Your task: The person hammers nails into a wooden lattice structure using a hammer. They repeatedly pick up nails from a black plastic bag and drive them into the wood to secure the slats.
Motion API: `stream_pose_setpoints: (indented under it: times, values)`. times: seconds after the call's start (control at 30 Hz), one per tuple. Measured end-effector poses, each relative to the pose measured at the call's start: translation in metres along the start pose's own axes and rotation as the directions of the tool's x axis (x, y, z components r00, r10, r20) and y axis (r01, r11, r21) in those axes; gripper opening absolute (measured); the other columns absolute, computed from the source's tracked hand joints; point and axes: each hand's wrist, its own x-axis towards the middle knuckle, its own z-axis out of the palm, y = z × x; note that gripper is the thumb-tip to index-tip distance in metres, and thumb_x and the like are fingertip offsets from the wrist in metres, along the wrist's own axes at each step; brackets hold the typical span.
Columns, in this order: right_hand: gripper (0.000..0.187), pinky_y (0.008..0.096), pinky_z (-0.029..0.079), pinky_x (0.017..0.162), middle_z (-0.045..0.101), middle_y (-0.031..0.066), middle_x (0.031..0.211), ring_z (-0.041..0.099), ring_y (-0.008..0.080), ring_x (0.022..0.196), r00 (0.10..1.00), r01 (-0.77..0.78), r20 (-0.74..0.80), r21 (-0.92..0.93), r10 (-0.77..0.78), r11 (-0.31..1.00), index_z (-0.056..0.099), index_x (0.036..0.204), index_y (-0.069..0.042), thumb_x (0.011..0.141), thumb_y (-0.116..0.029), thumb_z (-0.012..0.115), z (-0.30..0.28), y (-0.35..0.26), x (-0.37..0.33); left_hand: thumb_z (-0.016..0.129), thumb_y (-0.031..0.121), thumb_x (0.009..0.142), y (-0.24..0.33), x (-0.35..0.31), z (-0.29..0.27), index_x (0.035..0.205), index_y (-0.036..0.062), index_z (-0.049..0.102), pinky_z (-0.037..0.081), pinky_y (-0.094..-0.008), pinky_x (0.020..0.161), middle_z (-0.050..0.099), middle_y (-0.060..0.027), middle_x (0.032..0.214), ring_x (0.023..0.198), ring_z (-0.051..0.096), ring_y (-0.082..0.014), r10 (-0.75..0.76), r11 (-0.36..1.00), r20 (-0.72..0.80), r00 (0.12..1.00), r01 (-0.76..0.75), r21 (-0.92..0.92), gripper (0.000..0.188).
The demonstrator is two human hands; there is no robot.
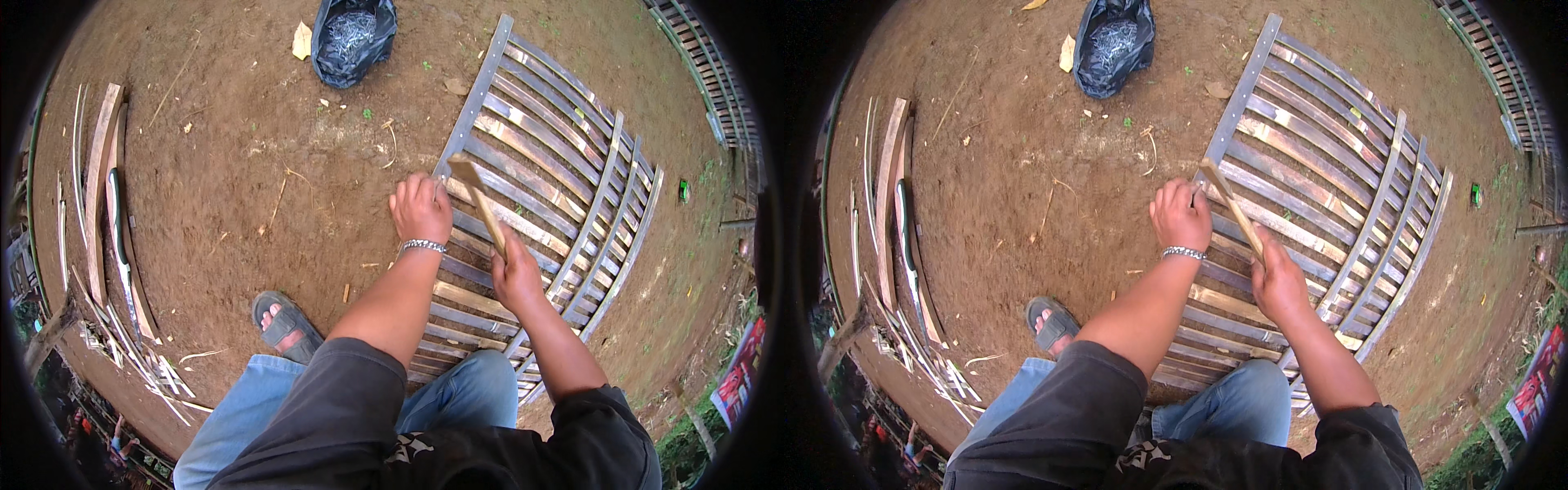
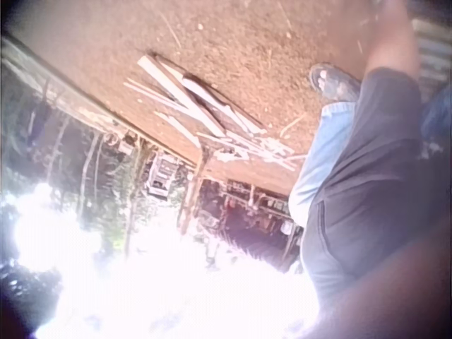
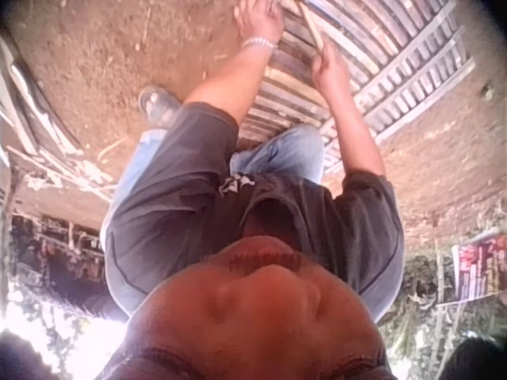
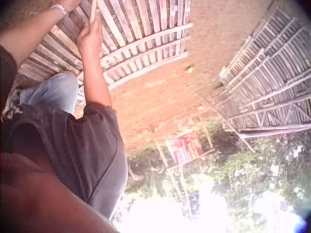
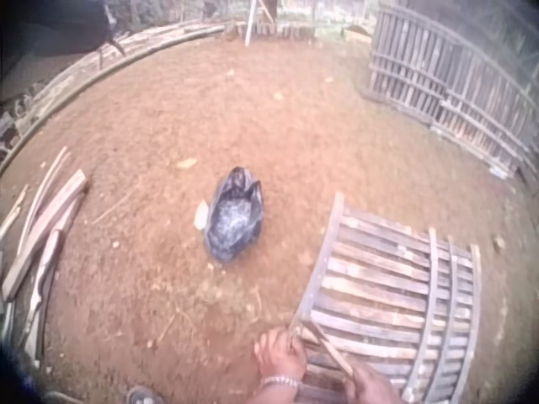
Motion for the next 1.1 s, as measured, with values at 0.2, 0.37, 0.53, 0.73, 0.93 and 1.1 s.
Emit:
stream_pose_setpoints:
  times: [0.2, 0.37, 0.53, 0.73, 0.93, 1.1]
  values:
    - [0.056, 0.0497, 0.053, 0.094, 0.063, 0.0276, 0.127, 0.061, 0.0482, 0.115, 0.980, -0.141, -0.126, 0.113, 0.155, 0.984, 0.043, 0.147, -0.006, 0.095, -0.011, 0.065, 0.012, 0.001, 0.015, 0.061, 0.011, 0.084, -0.001, -0.003, -0.004, 0.096, 0.0074, 0.067, 0.046, -0.0465, 0.093, 0.064, -0.0131, 0.110, 0.107, 0.061, -0.0342, -0.015, 0.991, -0.055, 0.998, 0.008, -0.137, 0.014]
    - [0.074, 0.0499, 0.053, 0.091, 0.066, 0.0275, 0.120, 0.064, 0.0478, 0.110, 0.922, -0.272, -0.233, 0.184, 0.310, 0.945, 0.043, 0.146, -0.009, 0.084, -0.024, 0.082, 0.019, -0.025, 0.091, 0.056, 0.009, 0.080, -0.009, -0.003, 0.001, 0.104, 0.0035, 0.064, 0.045, -0.0501, 0.096, 0.061, -0.0183, 0.115, 0.109, 0.060, -0.0386, -0.066, 0.979, -0.132, 0.989, 0.039, -0.200, 0.026]
    - [0.096, 0.0483, 0.053, 0.094, 0.067, 0.0254, 0.122, 0.065, 0.0428, 0.113, 0.921, -0.326, -0.224, 0.011, 0.320, 0.945, 0.039, 0.151, -0.012, 0.073, -0.035, 0.091, 0.017, -0.038, 0.147, 0.056, 0.008, 0.079, -0.013, -0.005, 0.004, 0.103, 0.0025, 0.063, 0.045, -0.0506, 0.094, 0.061, -0.0178, 0.112, 0.107, 0.059, -0.0383, -0.028, 0.975, -0.127, 0.991, -0.001, -0.220, 0.026]
    - [0.104, 0.0475, 0.053, 0.098, 0.067, 0.0236, 0.126, 0.064, 0.0402, 0.118, 0.925, -0.357, -0.159, -0.049, 0.346, 0.933, 0.035, 0.156, -0.013, 0.072, -0.038, 0.091, 0.033, -0.018, 0.154, 0.063, 0.008, 0.080, -0.014, -0.011, -0.016, 0.112, 0.0066, 0.066, 0.039, -0.0486, 0.101, 0.064, -0.0112, 0.114, 0.112, 0.057, -0.0318, 0.120, 0.990, -0.002, 0.993, -0.120, -0.081, 0.033]
    - [0.102, 0.0463, 0.051, 0.100, 0.065, 0.0243, 0.130, 0.062, 0.0397, 0.121, 0.941, -0.306, -0.176, -0.073, 0.290, 0.949, 0.034, 0.156, -0.010, 0.074, -0.036, 0.090, 0.036, -0.012, 0.155, 0.067, 0.012, 0.083, -0.021, -0.027, -0.035, 0.130, 0.0103, 0.064, 0.032, -0.0488, 0.109, 0.058, -0.0024, 0.140, 0.132, 0.048, -0.0245, 0.303, 0.923, 0.226, 0.926, -0.344, 0.171, 0.047]
    - [0.102, 0.0486, 0.051, 0.097, 0.065, 0.0287, 0.126, 0.063, 0.0445, 0.117, 0.947, -0.264, -0.203, -0.053, 0.248, 0.963, 0.038, 0.152, -0.008, 0.071, -0.039, 0.091, 0.038, -0.009, 0.155, 0.064, 0.010, 0.082, -0.018, -0.023, -0.033, 0.130, 0.0109, 0.065, 0.030, -0.0505, 0.111, 0.056, 0.0000, 0.144, 0.134, 0.047, -0.0245, 0.286, 0.925, 0.270, 0.919, -0.338, 0.172, 0.048]
